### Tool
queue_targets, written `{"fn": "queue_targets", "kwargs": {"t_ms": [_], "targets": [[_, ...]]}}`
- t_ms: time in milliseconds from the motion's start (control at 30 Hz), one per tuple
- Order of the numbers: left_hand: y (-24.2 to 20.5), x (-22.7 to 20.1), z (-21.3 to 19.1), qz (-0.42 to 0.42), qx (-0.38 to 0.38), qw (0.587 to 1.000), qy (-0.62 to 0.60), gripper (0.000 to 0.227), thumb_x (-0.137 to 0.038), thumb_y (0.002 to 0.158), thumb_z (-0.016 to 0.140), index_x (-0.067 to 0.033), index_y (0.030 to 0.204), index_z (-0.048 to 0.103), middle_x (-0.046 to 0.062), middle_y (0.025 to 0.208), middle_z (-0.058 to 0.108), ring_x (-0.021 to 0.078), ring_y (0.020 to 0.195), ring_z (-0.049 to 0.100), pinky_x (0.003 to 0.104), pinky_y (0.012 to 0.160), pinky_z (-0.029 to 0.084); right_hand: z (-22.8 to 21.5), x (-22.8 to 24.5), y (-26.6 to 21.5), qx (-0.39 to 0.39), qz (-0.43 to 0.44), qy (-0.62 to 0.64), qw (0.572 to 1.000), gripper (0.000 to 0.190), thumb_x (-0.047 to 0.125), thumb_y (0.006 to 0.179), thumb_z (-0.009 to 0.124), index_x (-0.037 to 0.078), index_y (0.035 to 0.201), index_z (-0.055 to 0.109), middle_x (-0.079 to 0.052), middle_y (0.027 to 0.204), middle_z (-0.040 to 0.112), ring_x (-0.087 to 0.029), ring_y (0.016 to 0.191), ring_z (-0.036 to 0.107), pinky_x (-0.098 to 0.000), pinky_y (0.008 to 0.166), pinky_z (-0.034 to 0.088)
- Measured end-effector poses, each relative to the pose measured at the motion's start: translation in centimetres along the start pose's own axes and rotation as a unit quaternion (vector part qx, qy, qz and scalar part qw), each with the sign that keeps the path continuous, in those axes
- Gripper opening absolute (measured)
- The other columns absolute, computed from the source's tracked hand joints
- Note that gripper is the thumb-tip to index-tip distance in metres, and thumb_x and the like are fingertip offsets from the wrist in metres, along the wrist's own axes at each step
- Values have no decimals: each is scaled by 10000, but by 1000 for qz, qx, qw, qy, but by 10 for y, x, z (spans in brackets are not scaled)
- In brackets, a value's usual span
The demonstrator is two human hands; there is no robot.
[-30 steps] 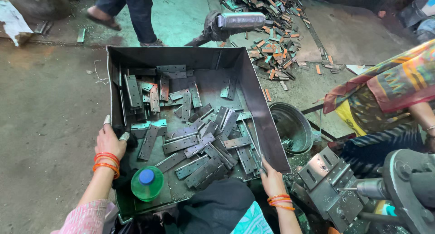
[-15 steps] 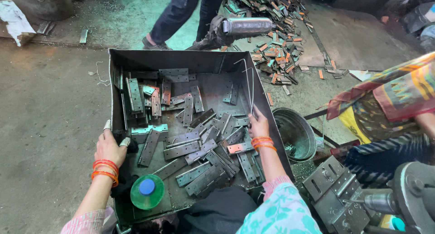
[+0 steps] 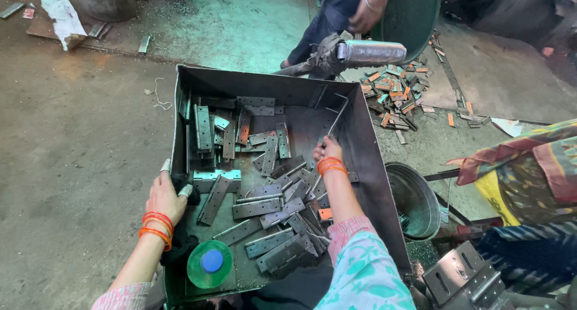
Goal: The person sits on the floor and repeatedly picks up rectangular metal pieces from a bin, places them into a press machine, and operates the lever to process them. The person handles the metal pieces one at a time and returns them to the bin after processing.
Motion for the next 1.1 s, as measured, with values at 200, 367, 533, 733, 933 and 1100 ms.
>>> {"fn": "queue_targets", "kwargs": {"t_ms": [200,367,533,733,933,1100], "targets": [[-1,-2,-3,1,-3,1000,-15,931,-291,828,765,-161,1608,273,219,1413,534,436,1250,546,575,970,489,-47,-36,-102,70,50,-376,923,485,224,964,639,329,1432,564,16,666,492,-73,430,349,-248,365,234],[-1,1,0,-6,3,1000,-5,902,-284,837,764,-146,1592,291,201,1428,532,423,1259,549,589,967,490,-59,-17,-138,1,-95,-410,907,549,232,940,652,308,1477,573,2,603,471,-97,411,374,-291,350,282],[1,3,3,-9,3,1000,6,853,-300,837,775,-126,1545,334,199,1433,525,416,1271,540,594,967,485,5,-4,-141,22,-346,-659,667,489,271,973,678,245,1458,617,-194,797,689,-294,701,642,-440,652,528],[4,4,2,-9,-5,1000,12,846,-306,851,766,-136,1554,326,196,1417,526,413,1279,532,593,970,485,44,-66,-112,55,-253,-769,585,529,216,932,610,290,1452,552,-239,1120,702,-447,1075,663,-543,940,525],[1,3,1,-15,-4,999,28,861,-283,852,763,-165,1574,308,175,1422,517,397,1286,523,603,967,478,-4,-71,-180,100,-201,-789,572,527,263,950,612,322,1468,529,-270,1103,697,-479,1067,652,-553,954,525],[3,8,6,-24,-4,999,32,902,-201,818,758,-186,1592,295,161,1421,514,381,1296,511,614,973,457,-49,-61,-274,63,-142,-831,534,489,343,969,564,386,1454,520,-235,1079,718,-470,1036,668,-563,917,534]]}}
Point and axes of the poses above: each hand's wrist, its own y-axis towards the middle knuckle, its own z-axis out of the palm, x = y × z, the point moved 10 cm from there along y, towards the middle knuckle
